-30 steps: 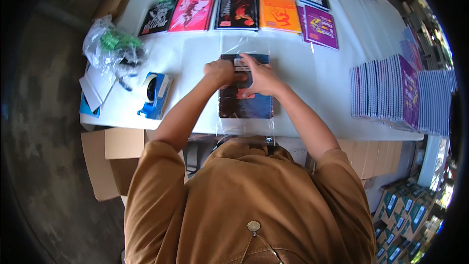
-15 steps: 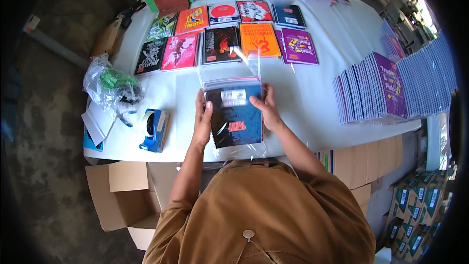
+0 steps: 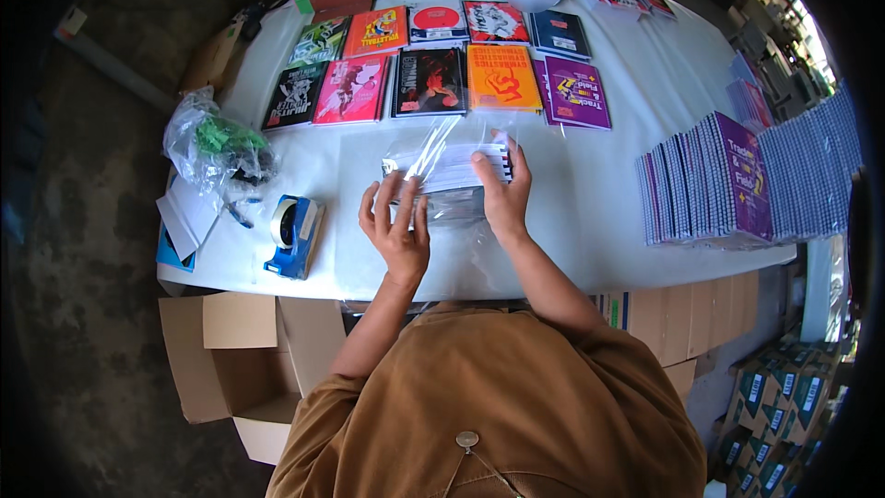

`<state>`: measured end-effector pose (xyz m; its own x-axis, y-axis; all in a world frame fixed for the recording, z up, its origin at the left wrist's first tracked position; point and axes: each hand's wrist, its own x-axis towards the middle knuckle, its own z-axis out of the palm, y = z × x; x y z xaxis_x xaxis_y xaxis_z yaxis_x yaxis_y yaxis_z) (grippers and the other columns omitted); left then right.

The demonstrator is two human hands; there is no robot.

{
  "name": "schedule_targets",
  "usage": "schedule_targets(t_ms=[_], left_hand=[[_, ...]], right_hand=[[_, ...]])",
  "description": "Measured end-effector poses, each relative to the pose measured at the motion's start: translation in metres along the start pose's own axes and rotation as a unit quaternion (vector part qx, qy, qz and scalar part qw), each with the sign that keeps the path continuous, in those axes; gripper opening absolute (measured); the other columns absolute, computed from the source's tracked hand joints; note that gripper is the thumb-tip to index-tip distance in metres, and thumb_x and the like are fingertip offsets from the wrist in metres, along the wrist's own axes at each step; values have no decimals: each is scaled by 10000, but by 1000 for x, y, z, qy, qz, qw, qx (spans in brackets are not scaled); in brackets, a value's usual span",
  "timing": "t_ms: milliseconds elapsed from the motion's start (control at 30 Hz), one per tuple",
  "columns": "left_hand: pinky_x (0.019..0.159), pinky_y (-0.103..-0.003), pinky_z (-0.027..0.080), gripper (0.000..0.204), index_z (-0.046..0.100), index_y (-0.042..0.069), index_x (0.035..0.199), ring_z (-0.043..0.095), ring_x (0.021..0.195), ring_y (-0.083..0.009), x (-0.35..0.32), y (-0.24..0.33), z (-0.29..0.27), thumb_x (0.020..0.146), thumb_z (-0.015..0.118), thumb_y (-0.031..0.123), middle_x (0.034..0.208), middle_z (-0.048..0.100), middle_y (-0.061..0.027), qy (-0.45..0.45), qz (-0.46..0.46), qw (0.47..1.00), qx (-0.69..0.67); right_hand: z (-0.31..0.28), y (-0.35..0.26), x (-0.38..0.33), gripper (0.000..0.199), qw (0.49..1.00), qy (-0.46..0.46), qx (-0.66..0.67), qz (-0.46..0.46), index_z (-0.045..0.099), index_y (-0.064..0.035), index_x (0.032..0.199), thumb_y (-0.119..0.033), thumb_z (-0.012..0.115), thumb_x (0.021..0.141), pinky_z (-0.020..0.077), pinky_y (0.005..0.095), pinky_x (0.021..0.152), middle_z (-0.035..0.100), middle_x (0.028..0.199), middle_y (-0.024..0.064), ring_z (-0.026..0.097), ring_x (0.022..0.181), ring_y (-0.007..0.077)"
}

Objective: The person stacks multiple notebooks with different cover designs, places the stack into a clear plastic sleeve, and uses tape to seal the package.

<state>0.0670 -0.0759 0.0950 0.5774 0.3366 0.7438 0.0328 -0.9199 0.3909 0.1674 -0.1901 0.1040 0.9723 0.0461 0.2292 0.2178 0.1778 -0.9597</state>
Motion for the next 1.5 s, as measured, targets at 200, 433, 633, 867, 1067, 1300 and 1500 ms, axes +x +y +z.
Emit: schedule_targets(t_ms=[200, 433, 633, 867, 1067, 1300, 1500], left_hand=[[1062, -461, 142, 349, 600, 146, 1149, 402, 1241, -246, 25, 22, 0, 818, 629, 255, 1226, 558, -44, -116, 29, 992, 36], [1054, -473, 214, 589, 480, 37, 1254, 425, 1227, -288, 33, 30, 1, 867, 486, 480, 1281, 498, -142, -201, 98, 974, -35], [1046, -451, 232, 938, 132, -75, 1382, 405, 1235, -331, 37, 32, -6, 821, 465, 600, 1303, 453, -209, -236, 46, 962, -127], [900, -403, 430, 788, 272, -7, 1364, 553, 1084, -346, 80, 25, -22, 809, 629, 423, 1172, 541, -258, -256, -191, 887, -334], [848, -341, 460, 276, 620, -14, 1056, 620, 915, -198, 162, -9, 0, 811, 590, 110, 938, 667, -107, -485, -34, 837, -252], [963, -356, 379, 502, 540, -2, 1188, 534, 1110, -255, 156, -14, 6, 809, 654, 307, 1134, 603, -164, -330, 34, 914, -233], [788, -353, 517, 206, 668, 68, 841, 645, 883, -271, 64, 6, -1, 661, 630, -24, 943, 668, -110, -184, 163, 951, -187]], right_hand=[[0, 5, 4, 368, 1000, 19, -4, 21, 550, 41, 1095, -143, 658, 795, 456, 268, 779, 603, 978, 96, 562, 859, 140], [-2, 2, 2, 371, 996, 16, -90, 19, 559, 25, 1109, -179, 642, 811, 446, 315, 818, 593, 1018, 140, 572, 896, 196], [-6, -21, -25, 478, 863, -28, -455, -216, 498, -28, 1226, -234, 607, 809, 248, 438, 1010, 449, 1246, 141, 393, 1189, 229], [-15, -21, -25, 411, 812, -179, -446, -331, 517, -45, 1216, -172, 552, 827, 245, 392, 1035, 508, 1217, 69, 422, 1190, 202], [-14, -27, -22, 390, 812, -200, -443, -322, 542, -115, 1196, -169, 575, 811, 306, 353, 953, 515, 1223, 14, 446, 1158, 170], [-14, -18, -23, 419, 817, -174, -435, -335, 536, -134, 1205, -123, 595, 790, 309, 338, 928, 511, 1231, 2, 440, 1164, 150], [4, -20, -22, 301, 934, 30, -166, -314, 612, -120, 1020, -30, 627, 733, 370, 334, 859, 579, 1099, 19, 509, 1093, 176]])
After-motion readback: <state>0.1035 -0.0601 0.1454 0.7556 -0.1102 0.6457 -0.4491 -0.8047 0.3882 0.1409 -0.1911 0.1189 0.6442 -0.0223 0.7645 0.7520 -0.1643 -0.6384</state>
